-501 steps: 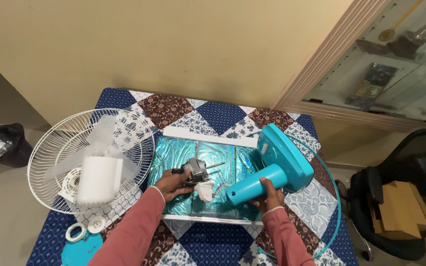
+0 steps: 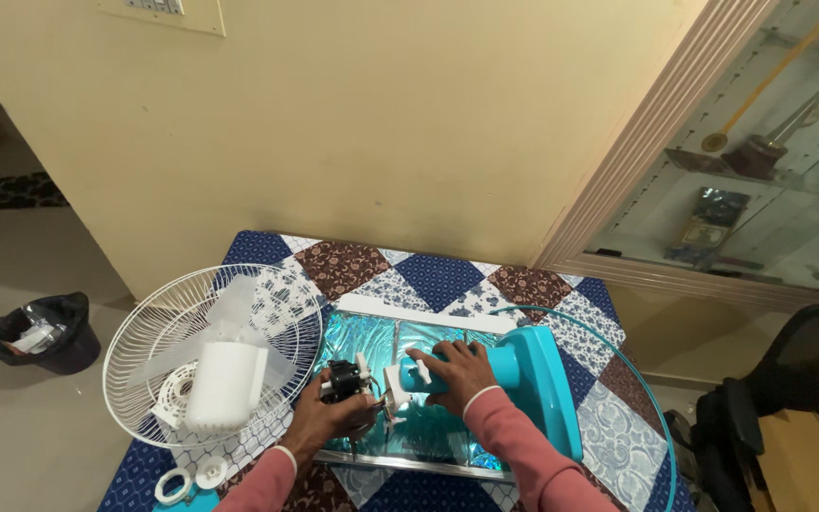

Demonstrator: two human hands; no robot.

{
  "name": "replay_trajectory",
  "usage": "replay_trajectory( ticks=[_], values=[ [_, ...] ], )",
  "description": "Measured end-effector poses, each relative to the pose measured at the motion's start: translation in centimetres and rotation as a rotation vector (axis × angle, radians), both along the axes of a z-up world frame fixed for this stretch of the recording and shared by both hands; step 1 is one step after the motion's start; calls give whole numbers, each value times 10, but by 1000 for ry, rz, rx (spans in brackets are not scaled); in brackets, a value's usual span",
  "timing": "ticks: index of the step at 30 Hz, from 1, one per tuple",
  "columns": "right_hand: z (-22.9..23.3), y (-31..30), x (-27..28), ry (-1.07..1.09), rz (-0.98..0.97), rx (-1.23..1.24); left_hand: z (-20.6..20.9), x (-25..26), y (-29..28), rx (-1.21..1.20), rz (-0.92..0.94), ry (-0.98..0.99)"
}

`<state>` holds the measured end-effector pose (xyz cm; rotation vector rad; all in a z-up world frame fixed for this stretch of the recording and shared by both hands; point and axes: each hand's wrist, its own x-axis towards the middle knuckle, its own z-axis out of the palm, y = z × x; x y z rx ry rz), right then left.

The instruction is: The person assembles a small electric fan by attaching a motor to a teal plastic fan housing on a patterned tablecloth. They use a screwdriver to secure the motor and adjust the fan blade assembly, then connect the power cord to the motor.

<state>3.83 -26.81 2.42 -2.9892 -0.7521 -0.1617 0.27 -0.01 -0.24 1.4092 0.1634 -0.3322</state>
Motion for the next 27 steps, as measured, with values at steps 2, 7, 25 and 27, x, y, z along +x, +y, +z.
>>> replay_trajectory(
  ticks=[2,7,25,27],
  values=[
    [-5,0,4,33,-10,-17,-5,5,4,8,-17,72],
    [-23,-3,11,56,14,-72,-24,22,14,40,-82,137],
    [-51,6,15,68,78,-88,-67,24,27,-39,-109,248],
    [-50,9,11,23,88,-63,-70,21,27,-76,-123,258]
  ],
)
